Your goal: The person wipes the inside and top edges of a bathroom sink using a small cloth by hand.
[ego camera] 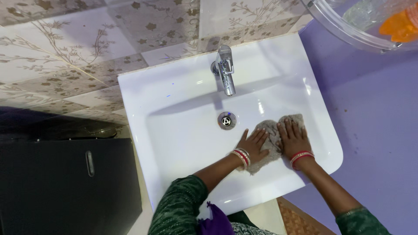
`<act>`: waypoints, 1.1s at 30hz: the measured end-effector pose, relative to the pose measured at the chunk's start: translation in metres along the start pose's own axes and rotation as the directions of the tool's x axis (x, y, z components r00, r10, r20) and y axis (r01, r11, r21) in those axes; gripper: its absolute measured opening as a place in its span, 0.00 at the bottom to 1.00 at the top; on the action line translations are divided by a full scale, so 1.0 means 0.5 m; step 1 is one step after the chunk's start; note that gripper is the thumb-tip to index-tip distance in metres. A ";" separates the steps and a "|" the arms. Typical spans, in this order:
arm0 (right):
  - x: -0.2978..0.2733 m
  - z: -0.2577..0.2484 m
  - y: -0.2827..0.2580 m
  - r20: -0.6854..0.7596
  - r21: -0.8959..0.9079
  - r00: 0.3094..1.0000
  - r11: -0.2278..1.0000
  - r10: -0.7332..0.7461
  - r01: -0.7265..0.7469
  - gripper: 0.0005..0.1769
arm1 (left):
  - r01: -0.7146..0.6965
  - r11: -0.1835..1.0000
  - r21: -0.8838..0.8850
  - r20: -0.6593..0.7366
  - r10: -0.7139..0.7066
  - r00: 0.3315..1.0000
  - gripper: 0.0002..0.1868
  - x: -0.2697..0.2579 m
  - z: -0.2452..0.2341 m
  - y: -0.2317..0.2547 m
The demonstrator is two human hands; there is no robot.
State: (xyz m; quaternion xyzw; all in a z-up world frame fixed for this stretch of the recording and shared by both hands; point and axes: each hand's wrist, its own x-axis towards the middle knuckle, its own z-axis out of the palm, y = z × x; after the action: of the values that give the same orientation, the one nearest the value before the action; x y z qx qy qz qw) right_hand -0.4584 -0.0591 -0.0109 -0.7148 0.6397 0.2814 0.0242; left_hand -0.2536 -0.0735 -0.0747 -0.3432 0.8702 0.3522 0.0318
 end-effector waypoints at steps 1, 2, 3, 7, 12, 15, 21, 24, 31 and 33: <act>0.024 0.004 0.007 0.001 -0.004 1.000 1.000 -0.002 0.002 0.41 | 0.025 0.999 0.045 -0.082 -0.021 0.996 0.44 0.035 -0.014 -0.006; 0.065 0.006 0.013 -0.070 0.000 0.998 1.000 0.002 -0.002 0.41 | 0.053 0.995 0.088 -0.164 -0.038 0.986 0.43 0.065 -0.029 -0.017; 0.111 0.007 0.013 -0.138 0.005 0.990 1.000 0.003 -0.003 0.42 | 0.102 0.991 0.082 -0.185 -0.085 0.979 0.43 0.087 -0.044 -0.033; 0.281 0.001 -0.069 -0.313 0.239 0.947 0.959 -0.072 0.152 0.42 | 0.258 0.964 0.070 -0.252 -0.233 0.939 0.42 0.090 -0.084 -0.120; 0.258 -0.034 -0.159 -0.237 0.271 0.970 0.956 -0.045 0.110 0.42 | 0.330 0.939 0.102 -0.200 -0.305 0.931 0.42 0.015 -0.110 -0.187; 0.243 -0.070 -0.136 -0.183 0.234 0.982 0.972 0.038 0.006 0.41 | 0.358 0.929 0.095 -0.182 -0.337 0.924 0.44 0.055 -0.123 -0.167; 0.103 -0.011 -0.055 -0.107 0.167 0.976 0.971 0.188 -0.169 0.43 | 0.071 0.993 0.096 -0.074 -0.064 0.995 0.46 0.073 -0.056 -0.059; -0.001 0.045 -0.055 0.039 0.133 0.998 0.990 0.050 -0.055 0.43 | -0.068 0.988 0.138 0.079 0.058 0.995 0.44 -0.022 -0.014 -0.029; 0.063 0.085 -0.126 -0.190 0.293 0.949 0.908 -0.253 0.300 0.44 | 0.008 0.980 0.199 0.020 -0.013 1.000 0.43 -0.092 -0.040 -0.126; 0.151 0.042 -0.126 -0.214 0.248 0.958 0.938 -0.189 0.240 0.41 | 0.116 0.970 0.216 -0.088 -0.099 0.991 0.43 -0.032 -0.072 -0.160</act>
State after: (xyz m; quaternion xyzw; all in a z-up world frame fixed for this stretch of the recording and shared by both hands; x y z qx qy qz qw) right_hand -0.4060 -0.1077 -0.0817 -0.7937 0.5895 0.1182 0.0925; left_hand -0.1851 -0.1284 -0.0903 -0.3973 0.8846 0.2378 0.0555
